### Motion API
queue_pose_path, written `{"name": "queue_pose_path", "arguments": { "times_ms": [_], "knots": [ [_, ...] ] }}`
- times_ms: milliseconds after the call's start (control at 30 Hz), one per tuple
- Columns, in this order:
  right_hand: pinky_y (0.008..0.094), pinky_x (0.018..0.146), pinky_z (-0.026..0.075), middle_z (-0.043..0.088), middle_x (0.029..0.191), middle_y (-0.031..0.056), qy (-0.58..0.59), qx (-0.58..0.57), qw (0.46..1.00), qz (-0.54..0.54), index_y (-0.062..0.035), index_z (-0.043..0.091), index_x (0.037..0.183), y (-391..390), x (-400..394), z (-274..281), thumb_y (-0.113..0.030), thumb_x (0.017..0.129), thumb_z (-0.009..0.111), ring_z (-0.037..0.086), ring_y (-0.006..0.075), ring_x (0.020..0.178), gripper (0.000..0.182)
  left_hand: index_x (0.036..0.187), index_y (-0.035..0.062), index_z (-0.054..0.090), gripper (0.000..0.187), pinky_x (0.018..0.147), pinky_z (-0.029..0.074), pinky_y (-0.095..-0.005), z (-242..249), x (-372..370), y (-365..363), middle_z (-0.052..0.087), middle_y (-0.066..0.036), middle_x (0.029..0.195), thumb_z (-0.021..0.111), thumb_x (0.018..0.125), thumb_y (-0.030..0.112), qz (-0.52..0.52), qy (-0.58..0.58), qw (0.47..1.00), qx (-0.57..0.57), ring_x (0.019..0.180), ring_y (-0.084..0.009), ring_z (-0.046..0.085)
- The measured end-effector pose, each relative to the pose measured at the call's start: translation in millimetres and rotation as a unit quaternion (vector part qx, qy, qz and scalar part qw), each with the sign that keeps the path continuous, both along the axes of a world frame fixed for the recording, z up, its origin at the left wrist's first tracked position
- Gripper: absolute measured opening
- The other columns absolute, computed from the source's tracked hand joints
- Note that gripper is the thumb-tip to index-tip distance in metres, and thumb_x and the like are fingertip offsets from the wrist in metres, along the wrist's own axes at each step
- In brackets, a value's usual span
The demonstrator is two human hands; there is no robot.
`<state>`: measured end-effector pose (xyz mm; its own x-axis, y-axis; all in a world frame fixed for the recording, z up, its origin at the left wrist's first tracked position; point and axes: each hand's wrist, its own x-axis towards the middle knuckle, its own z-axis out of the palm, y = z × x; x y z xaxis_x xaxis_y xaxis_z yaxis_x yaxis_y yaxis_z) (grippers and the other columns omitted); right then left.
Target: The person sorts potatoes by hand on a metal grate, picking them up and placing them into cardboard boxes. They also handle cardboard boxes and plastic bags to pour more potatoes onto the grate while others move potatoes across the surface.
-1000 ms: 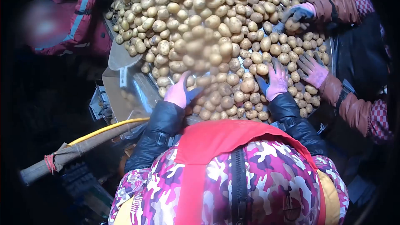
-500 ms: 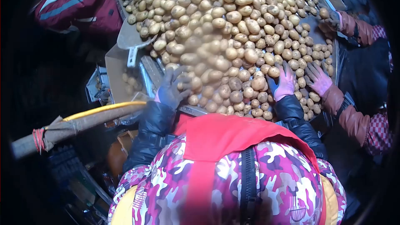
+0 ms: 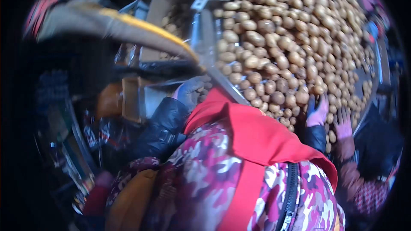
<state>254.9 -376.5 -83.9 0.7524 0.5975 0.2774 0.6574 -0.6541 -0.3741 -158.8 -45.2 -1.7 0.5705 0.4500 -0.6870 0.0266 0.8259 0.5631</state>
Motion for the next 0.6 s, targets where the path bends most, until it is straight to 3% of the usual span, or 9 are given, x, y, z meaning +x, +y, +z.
{"name": "queue_pose_path", "arguments": {
  "times_ms": [167,200,267,367,500,533,600],
  "knots": [
    [0.0519,0.118,0.039,0.059,0.145,0.0250,0.022,-0.073,0.982,0.171,-0.0028,0.062,0.139,33.9,-11.6,37.4,-0.029,0.103,0.065,0.052,0.0420,0.139,0.044,0.138,0.0029,0.062,0.046,0.090,0.054,-0.0338,-9.2,-52.1,-42.9,0.069,-0.011,0.124,0.066,0.096,0.020,0.132,0.063,0.989,-0.010,0.101,-0.0198,0.065],
    [0.0525,0.118,0.038,0.057,0.147,0.0252,0.052,-0.019,0.980,0.193,-0.0046,0.062,0.141,49.6,-22.4,48.6,-0.029,0.102,0.066,0.051,0.0428,0.139,0.046,0.139,0.0036,0.062,0.045,0.091,0.055,-0.0343,-23.1,-66.6,-44.2,0.069,-0.011,0.125,0.066,0.096,0.019,0.147,0.047,0.988,-0.005,0.102,-0.0196,0.065],
    [0.0536,0.118,0.038,0.054,0.149,0.0259,0.074,-0.065,0.973,0.208,-0.0052,0.061,0.142,70.0,-45.9,79.1,-0.030,0.100,0.069,0.050,0.0442,0.139,0.049,0.139,0.0050,0.062,0.045,0.092,0.055,-0.0353,-55.0,-102.5,-44.6,0.069,-0.010,0.126,0.065,0.096,0.019,0.174,0.017,0.985,0.005,0.103,-0.0193,0.065],
    [0.0540,0.117,0.039,0.051,0.152,0.0260,0.049,-0.066,0.975,0.209,-0.0047,0.060,0.144,69.4,-46.4,59.3,-0.032,0.096,0.072,0.048,0.0455,0.140,0.056,0.139,0.0067,0.061,0.042,0.094,0.055,-0.0355,-61.9,-130.8,-35.1,0.070,-0.009,0.126,0.062,0.098,0.016,0.218,0.043,0.975,0.025,0.104,-0.0191,0.066],
    [0.0544,0.118,0.038,0.049,0.153,0.0268,0.058,-0.061,0.967,0.239,-0.0041,0.058,0.145,53.8,-45.8,54.3,-0.033,0.095,0.071,0.048,0.0463,0.140,0.059,0.141,0.0083,0.060,0.040,0.096,0.055,-0.0354,-41.2,-131.3,-26.1,0.068,-0.009,0.129,0.058,0.102,0.017,0.199,0.081,0.971,0.110,0.106,-0.0206,0.065],
    [0.0543,0.118,0.038,0.049,0.153,0.0269,0.060,-0.062,0.966,0.242,-0.0044,0.058,0.145,52.6,-45.9,52.8,-0.033,0.094,0.070,0.047,0.0462,0.141,0.059,0.145,0.0083,0.057,0.041,0.096,0.055,-0.0370,-39.3,-125.1,-21.0,0.066,-0.009,0.131,0.054,0.106,0.022,0.233,0.114,0.961,0.095,0.107,-0.0220,0.064],
    [0.0538,0.119,0.036,0.052,0.151,0.0244,0.070,-0.053,0.966,0.241,-0.0053,0.058,0.144,52.1,-47.3,54.5,-0.032,0.092,0.071,0.047,0.0444,0.141,0.060,0.146,0.0049,0.055,0.044,0.099,0.054,-0.0366,-61.1,-129.5,-7.9,0.065,-0.012,0.133,0.059,0.104,0.019,0.187,0.213,0.950,0.132,0.112,-0.0234,0.064]
  ]
}}
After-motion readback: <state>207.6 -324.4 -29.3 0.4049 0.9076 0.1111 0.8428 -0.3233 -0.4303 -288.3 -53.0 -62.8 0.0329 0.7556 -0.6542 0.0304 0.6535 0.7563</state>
